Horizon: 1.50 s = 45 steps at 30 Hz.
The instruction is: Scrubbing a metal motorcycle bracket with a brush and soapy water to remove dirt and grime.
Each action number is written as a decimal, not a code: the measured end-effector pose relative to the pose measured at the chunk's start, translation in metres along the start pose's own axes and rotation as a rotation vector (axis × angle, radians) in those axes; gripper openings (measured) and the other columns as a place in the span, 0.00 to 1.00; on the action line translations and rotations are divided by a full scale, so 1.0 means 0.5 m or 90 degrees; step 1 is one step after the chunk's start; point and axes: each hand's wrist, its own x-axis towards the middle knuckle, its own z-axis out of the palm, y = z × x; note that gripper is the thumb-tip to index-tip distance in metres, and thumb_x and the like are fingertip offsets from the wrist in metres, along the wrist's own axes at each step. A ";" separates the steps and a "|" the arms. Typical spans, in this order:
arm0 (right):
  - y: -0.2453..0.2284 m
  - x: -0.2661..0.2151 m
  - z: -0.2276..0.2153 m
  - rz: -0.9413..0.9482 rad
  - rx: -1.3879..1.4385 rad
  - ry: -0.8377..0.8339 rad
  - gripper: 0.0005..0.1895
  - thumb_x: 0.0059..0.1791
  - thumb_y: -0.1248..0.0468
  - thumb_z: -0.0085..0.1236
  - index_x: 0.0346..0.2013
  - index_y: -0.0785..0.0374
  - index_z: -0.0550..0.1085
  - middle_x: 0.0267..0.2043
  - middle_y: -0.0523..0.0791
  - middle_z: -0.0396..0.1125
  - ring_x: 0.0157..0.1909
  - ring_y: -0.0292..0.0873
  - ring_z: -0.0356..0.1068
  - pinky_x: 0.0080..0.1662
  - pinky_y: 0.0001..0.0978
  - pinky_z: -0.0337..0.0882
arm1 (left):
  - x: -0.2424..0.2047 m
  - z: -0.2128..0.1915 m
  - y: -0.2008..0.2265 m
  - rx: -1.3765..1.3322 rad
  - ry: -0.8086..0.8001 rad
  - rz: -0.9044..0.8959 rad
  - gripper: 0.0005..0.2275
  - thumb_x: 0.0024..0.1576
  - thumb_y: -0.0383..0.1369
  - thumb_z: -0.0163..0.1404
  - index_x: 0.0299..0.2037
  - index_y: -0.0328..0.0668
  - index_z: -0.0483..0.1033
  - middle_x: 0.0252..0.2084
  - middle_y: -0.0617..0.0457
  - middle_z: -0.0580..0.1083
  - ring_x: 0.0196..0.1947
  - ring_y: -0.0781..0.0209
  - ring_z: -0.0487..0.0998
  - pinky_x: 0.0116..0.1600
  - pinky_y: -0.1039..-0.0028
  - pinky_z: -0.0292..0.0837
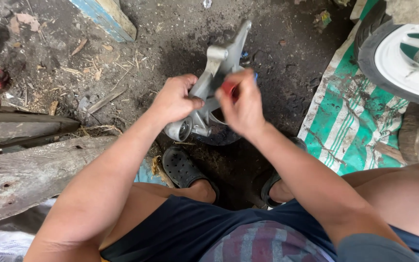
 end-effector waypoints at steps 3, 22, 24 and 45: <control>-0.035 -0.010 0.003 -0.014 0.014 -0.091 0.20 0.49 0.71 0.75 0.51 0.65 0.73 0.45 0.51 0.72 0.46 0.59 0.77 0.48 0.50 0.77 | -0.002 -0.002 0.004 0.034 -0.013 -0.002 0.11 0.48 0.34 0.65 0.39 0.41 0.82 0.27 0.45 0.79 0.34 0.41 0.85 0.40 0.57 0.76; -0.039 -0.006 -0.062 0.089 -0.040 -0.033 0.23 0.51 0.68 0.75 0.54 0.64 0.70 0.50 0.54 0.71 0.49 0.67 0.77 0.48 0.54 0.76 | -0.007 0.073 0.025 0.060 -0.048 0.010 0.13 0.47 0.35 0.64 0.40 0.38 0.85 0.31 0.35 0.80 0.41 0.29 0.86 0.43 0.45 0.78; -0.059 0.015 -0.104 0.109 -0.105 -0.092 0.23 0.49 0.70 0.77 0.53 0.66 0.73 0.46 0.57 0.73 0.47 0.70 0.77 0.46 0.59 0.76 | -0.012 0.077 0.035 0.055 -0.064 0.002 0.13 0.48 0.36 0.64 0.40 0.40 0.84 0.30 0.37 0.80 0.41 0.30 0.86 0.43 0.46 0.79; -0.058 -0.038 -0.073 0.062 -0.192 -0.147 0.20 0.45 0.69 0.71 0.50 0.57 0.74 0.45 0.46 0.66 0.39 0.65 0.79 0.40 0.55 0.82 | 0.017 0.086 -0.002 0.036 -0.030 -0.029 0.15 0.45 0.38 0.66 0.42 0.47 0.85 0.29 0.46 0.81 0.42 0.40 0.87 0.45 0.52 0.80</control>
